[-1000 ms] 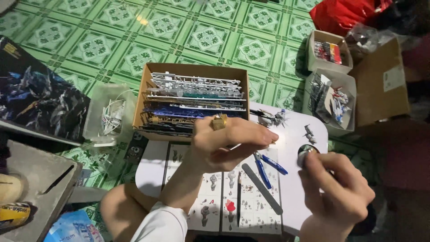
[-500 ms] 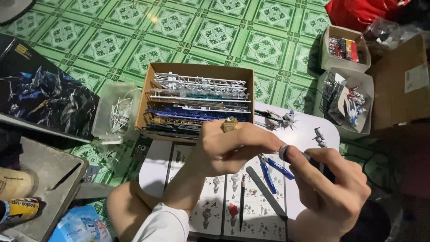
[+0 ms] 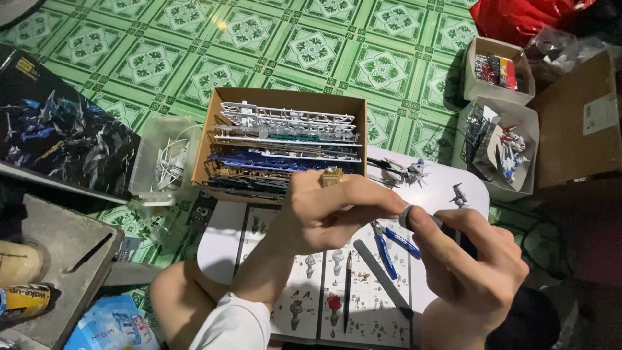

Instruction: The person uses a hobby knife to trim a small plastic model part, then uses a nail file to smooth the edges. They handle the part with both hands, rotating it to work on different sides.

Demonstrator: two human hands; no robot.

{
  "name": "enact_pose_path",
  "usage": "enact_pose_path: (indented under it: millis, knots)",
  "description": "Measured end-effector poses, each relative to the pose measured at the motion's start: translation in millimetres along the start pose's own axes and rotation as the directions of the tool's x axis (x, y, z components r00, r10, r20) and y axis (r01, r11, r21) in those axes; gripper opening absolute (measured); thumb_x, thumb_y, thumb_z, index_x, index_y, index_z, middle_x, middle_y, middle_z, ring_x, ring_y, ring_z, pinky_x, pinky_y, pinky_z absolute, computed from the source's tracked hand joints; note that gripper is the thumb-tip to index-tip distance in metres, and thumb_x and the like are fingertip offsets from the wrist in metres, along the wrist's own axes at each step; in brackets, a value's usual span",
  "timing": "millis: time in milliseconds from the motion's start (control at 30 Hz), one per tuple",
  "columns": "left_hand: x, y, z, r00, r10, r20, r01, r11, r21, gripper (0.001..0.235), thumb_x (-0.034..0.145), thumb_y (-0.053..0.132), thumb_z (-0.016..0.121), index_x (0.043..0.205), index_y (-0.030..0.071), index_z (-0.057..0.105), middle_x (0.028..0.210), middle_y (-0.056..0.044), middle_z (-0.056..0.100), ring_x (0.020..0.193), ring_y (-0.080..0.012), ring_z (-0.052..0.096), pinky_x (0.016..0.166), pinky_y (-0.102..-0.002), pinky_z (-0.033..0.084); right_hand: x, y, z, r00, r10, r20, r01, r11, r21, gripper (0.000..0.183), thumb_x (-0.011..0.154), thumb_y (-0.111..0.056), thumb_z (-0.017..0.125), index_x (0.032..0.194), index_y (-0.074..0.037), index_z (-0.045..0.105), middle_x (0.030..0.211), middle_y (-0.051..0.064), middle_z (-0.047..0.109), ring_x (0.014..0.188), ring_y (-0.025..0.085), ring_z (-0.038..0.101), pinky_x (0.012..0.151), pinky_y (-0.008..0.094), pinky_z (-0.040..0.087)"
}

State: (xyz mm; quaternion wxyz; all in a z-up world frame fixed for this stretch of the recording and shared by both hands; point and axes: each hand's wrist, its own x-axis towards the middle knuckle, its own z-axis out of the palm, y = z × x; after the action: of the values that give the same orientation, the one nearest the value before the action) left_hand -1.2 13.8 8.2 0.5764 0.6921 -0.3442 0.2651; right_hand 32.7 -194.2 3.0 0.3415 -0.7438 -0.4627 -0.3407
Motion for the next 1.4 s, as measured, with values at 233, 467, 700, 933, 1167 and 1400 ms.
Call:
enact_pose_path:
  millis: [233,467,700,933,1167,1400]
  knots:
    - [-3,0,3,0.998,0.002,-0.057,-0.010,0.991,-0.132,0.025,0.090,-0.005,0.044,0.112,-0.010,0.057,0.106,-0.019,0.067,0.097,-0.0288,0.072,0.088,-0.028,0.064,0,-1,1,1.000,0.004,0.013,-0.003,1.000,-0.006,0.012,0.092,-0.003,0.066,0.102,-0.005,0.070,0.072,0.017,0.051,0.056,0.021,0.046,0.049,0.030,0.032]
    - [2,10,0,0.994,-0.080,-0.075,0.073,0.993,-0.094,0.022,0.090,-0.019,0.053,0.108,-0.009,0.059,0.102,-0.019,0.069,0.094,-0.0263,0.072,0.090,-0.027,0.063,-2,1,1,0.999,0.026,0.023,-0.025,1.000,-0.015,0.013,0.093,-0.005,0.064,0.104,-0.006,0.070,0.074,0.017,0.053,0.057,0.021,0.049,0.050,0.029,0.036]
    - [1,4,1,0.998,-0.037,-0.046,0.036,0.999,-0.011,0.018,0.093,-0.010,0.054,0.110,-0.005,0.059,0.100,-0.017,0.070,0.084,-0.0223,0.074,0.075,-0.021,0.064,1,-2,4,0.999,0.044,-0.002,-0.044,0.999,-0.003,0.012,0.093,-0.003,0.065,0.103,-0.004,0.070,0.074,0.017,0.052,0.059,0.021,0.050,0.052,0.030,0.036]
    - [2,4,2,0.998,-0.046,-0.049,0.042,0.996,-0.073,0.020,0.091,-0.013,0.051,0.110,-0.008,0.058,0.100,-0.020,0.069,0.090,-0.0268,0.073,0.085,-0.025,0.064,3,1,4,1.000,0.007,-0.007,-0.007,0.999,0.039,0.013,0.092,0.001,0.066,0.105,-0.002,0.068,0.072,0.017,0.052,0.057,0.021,0.047,0.050,0.030,0.034]
    - [3,3,5,0.998,-0.041,-0.048,0.041,0.999,-0.005,0.021,0.090,-0.014,0.053,0.109,-0.007,0.059,0.099,-0.019,0.070,0.084,-0.0243,0.074,0.077,-0.022,0.064,2,4,3,1.000,0.016,0.012,-0.016,0.999,0.041,0.014,0.092,0.001,0.066,0.105,-0.003,0.068,0.074,0.018,0.052,0.057,0.021,0.048,0.050,0.029,0.034]
    - [-4,-28,17,0.963,0.198,-0.184,-0.203,0.979,-0.014,0.021,0.090,-0.005,0.047,0.107,-0.002,0.060,0.098,-0.015,0.070,0.079,-0.0243,0.077,0.055,-0.020,0.066,3,7,-7,0.998,0.024,0.055,-0.025,0.999,0.026,0.016,0.092,0.001,0.065,0.106,-0.006,0.069,0.074,0.014,0.052,0.058,0.019,0.046,0.052,0.029,0.031]
